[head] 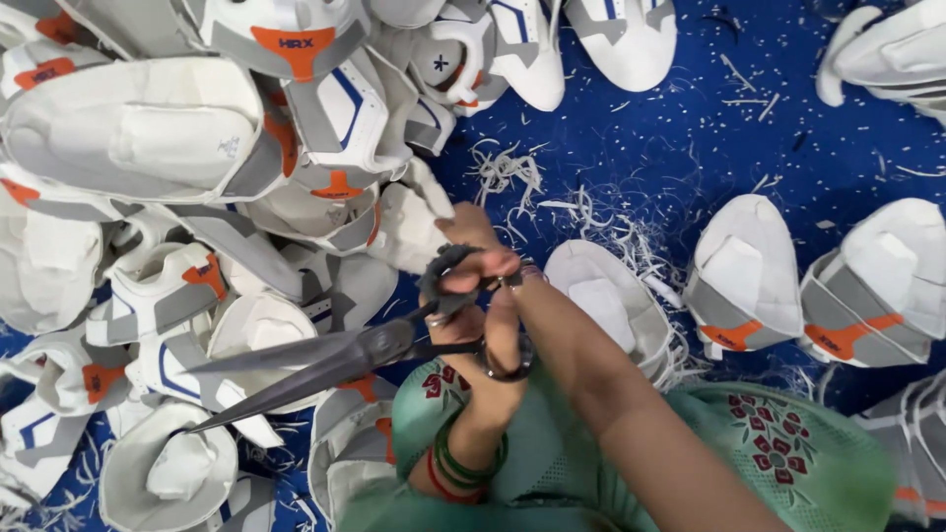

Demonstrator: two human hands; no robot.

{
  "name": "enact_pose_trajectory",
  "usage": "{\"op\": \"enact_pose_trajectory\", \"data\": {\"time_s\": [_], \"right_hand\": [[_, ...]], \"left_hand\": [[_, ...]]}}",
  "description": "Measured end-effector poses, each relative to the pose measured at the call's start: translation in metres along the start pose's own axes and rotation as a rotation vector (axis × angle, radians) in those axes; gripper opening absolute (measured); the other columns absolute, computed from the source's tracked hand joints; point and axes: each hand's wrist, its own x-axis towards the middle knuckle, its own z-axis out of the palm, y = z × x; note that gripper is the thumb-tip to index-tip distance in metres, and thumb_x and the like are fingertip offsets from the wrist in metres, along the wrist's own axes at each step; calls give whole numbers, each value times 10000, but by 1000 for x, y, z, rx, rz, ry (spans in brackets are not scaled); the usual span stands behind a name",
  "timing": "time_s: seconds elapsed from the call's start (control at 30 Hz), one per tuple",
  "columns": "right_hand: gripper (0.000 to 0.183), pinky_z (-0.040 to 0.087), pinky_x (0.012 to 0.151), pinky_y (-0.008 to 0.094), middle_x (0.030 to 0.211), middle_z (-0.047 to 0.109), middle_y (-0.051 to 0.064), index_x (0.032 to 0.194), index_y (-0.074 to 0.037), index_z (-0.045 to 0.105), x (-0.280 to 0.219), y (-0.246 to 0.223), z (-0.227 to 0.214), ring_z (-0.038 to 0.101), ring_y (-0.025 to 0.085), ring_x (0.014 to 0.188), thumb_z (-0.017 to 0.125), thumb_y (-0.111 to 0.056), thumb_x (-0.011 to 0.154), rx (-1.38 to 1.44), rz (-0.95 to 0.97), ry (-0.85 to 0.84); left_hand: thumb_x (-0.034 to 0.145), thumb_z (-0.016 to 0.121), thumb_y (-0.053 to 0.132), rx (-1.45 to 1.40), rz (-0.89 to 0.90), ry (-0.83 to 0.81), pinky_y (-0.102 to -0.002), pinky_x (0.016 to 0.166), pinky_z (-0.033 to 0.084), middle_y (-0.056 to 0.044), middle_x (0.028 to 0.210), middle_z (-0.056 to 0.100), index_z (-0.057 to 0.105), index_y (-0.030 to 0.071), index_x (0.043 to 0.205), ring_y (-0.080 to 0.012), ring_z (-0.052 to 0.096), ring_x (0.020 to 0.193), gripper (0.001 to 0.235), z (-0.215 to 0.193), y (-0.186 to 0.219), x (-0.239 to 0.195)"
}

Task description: The person trims excess material from shoe uppers using scissors.

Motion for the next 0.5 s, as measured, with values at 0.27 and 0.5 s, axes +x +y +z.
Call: {"op": "enact_pose_trajectory", "data": {"time_s": [0.27, 0.5], "right_hand": [[394, 387, 455, 318, 726, 591, 40, 965, -8, 714, -84, 15, -239, 537, 186, 588, 777, -385, 868, 354, 22, -279], [930, 428, 1169, 359, 1500, 515, 141, 1510, -14, 473, -199, 35, -315, 529, 218, 1374, 710, -623, 849, 623, -886, -50]], "left_hand": [[717, 908, 210, 976, 24, -320, -432, 1006, 437, -170, 1213, 659, 542, -6, 1271, -302, 598, 1087, 698, -17, 32, 39], [705, 939, 192, 1248, 131, -588, -463, 1002, 370, -91, 840, 697, 658, 74, 930, -303, 599, 954, 379, -12, 11, 32]]}}
